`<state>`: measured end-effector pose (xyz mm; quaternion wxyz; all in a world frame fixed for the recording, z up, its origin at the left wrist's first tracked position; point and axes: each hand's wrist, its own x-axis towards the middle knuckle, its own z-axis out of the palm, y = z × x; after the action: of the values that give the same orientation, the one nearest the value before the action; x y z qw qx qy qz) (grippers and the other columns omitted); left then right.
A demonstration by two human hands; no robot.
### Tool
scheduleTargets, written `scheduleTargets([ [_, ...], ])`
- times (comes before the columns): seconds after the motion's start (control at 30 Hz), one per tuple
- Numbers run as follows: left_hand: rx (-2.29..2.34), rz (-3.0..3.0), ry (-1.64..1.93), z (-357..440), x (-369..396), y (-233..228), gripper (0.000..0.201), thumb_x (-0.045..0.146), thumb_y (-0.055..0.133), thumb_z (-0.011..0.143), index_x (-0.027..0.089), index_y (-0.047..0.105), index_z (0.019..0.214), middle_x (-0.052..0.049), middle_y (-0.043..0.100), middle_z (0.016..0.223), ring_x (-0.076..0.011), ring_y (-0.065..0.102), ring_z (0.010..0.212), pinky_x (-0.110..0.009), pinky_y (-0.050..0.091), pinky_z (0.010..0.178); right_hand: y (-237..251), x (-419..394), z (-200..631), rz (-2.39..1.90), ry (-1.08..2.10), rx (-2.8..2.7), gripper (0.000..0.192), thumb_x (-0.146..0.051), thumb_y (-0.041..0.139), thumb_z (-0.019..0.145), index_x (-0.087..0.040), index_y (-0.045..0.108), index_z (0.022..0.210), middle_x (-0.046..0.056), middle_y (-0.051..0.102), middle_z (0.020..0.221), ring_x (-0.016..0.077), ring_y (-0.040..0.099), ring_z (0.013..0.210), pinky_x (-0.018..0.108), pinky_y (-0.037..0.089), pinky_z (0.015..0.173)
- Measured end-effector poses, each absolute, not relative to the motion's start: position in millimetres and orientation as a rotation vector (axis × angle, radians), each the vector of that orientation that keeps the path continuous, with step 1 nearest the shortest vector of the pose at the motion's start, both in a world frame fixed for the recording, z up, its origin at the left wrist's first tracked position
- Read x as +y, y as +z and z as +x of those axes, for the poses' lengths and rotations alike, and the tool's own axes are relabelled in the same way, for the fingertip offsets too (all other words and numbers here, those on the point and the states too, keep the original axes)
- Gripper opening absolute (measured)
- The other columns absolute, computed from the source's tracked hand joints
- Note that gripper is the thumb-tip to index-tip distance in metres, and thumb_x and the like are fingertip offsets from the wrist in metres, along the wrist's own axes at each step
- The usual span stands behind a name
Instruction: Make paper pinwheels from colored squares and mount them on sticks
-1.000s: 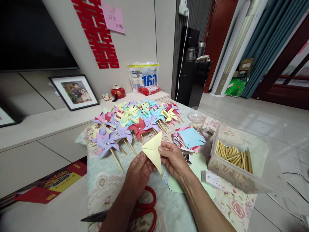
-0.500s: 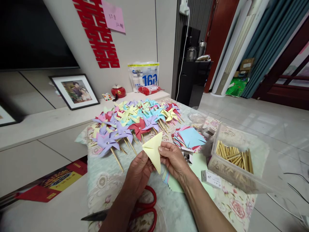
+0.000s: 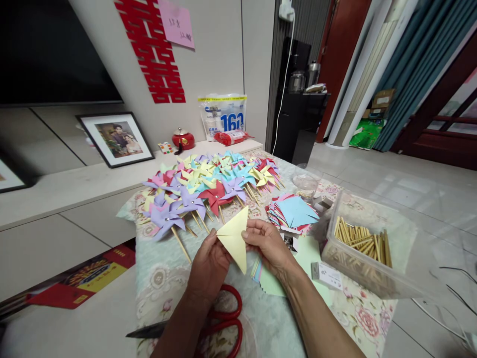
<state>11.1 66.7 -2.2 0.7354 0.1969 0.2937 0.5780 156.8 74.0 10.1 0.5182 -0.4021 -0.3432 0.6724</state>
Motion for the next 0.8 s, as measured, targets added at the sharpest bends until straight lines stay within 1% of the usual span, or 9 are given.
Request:
scheduleTargets([
  [0.1, 0.626, 0.414, 1.249, 10.9, 67.1, -1.0, 0.036, 0.042, 0.071, 0.079, 0.014, 0.071, 0.102, -0.011, 0.077, 0.1, -0.0252, 0.07, 0.092, -0.035, 0.055, 0.079, 10.5, 73.5, 156.4, -0.95, 1.636, -0.843, 0.038, -0.03, 0.094, 0.056, -0.017, 0.075, 0.086, 0.003, 0.076, 0.075, 0.0138, 0.066, 0.063, 0.025, 0.05, 0.064],
  [0.3, 0.572, 0.34, 1.238, 9.8, 68.4, -0.5, 0.03, 0.035, 0.068, 0.083, 0.012, 0.071, 0.102, -0.01, 0.077, 0.098, -0.025, 0.071, 0.093, -0.037, 0.054, 0.087, 10.6, 73.6, 156.9, -0.937, 1.643, -0.886, 0.039, -0.034, 0.094, 0.056, -0.018, 0.075, 0.086, 0.001, 0.073, 0.071, 0.0109, 0.061, 0.059, 0.023, 0.049, 0.06],
  [0.43, 0.558, 0.376, 1.217, 8.3, 67.9, -2.6, 0.028, 0.034, 0.064, 0.084, 0.011, 0.072, 0.098, -0.01, 0.077, 0.092, -0.0273, 0.07, 0.096, -0.039, 0.054, 0.088, 11.1, 73.6, 157.7, -0.95, 1.635, -0.903, 0.038, -0.034, 0.094, 0.055, -0.017, 0.075, 0.083, -0.001, 0.07, 0.067, 0.0099, 0.059, 0.057, 0.021, 0.047, 0.058],
  [0.6, 0.554, 0.401, 1.245, 7.9, 67.0, -2.9, 0.031, 0.038, 0.064, 0.085, 0.012, 0.071, 0.1, -0.012, 0.076, 0.099, -0.0282, 0.069, 0.098, -0.04, 0.054, 0.088, 12.8, 73.6, 158.0, -1.005, 1.613, -0.922, 0.035, -0.032, 0.093, 0.057, -0.018, 0.074, 0.083, 0.0, 0.071, 0.07, 0.0106, 0.06, 0.059, 0.022, 0.046, 0.06],
  [0.8, 0.577, 0.395, 1.228, 7.7, 65.7, -0.1, 0.027, 0.036, 0.072, 0.077, 0.013, 0.071, 0.092, -0.009, 0.077, 0.09, -0.0267, 0.069, 0.095, -0.037, 0.053, 0.086, 15.1, 72.0, 157.7, -0.997, 1.619, -0.972, 0.032, -0.03, 0.091, 0.057, -0.018, 0.074, 0.082, 0.0, 0.071, 0.069, 0.012, 0.061, 0.06, 0.024, 0.047, 0.062],
])
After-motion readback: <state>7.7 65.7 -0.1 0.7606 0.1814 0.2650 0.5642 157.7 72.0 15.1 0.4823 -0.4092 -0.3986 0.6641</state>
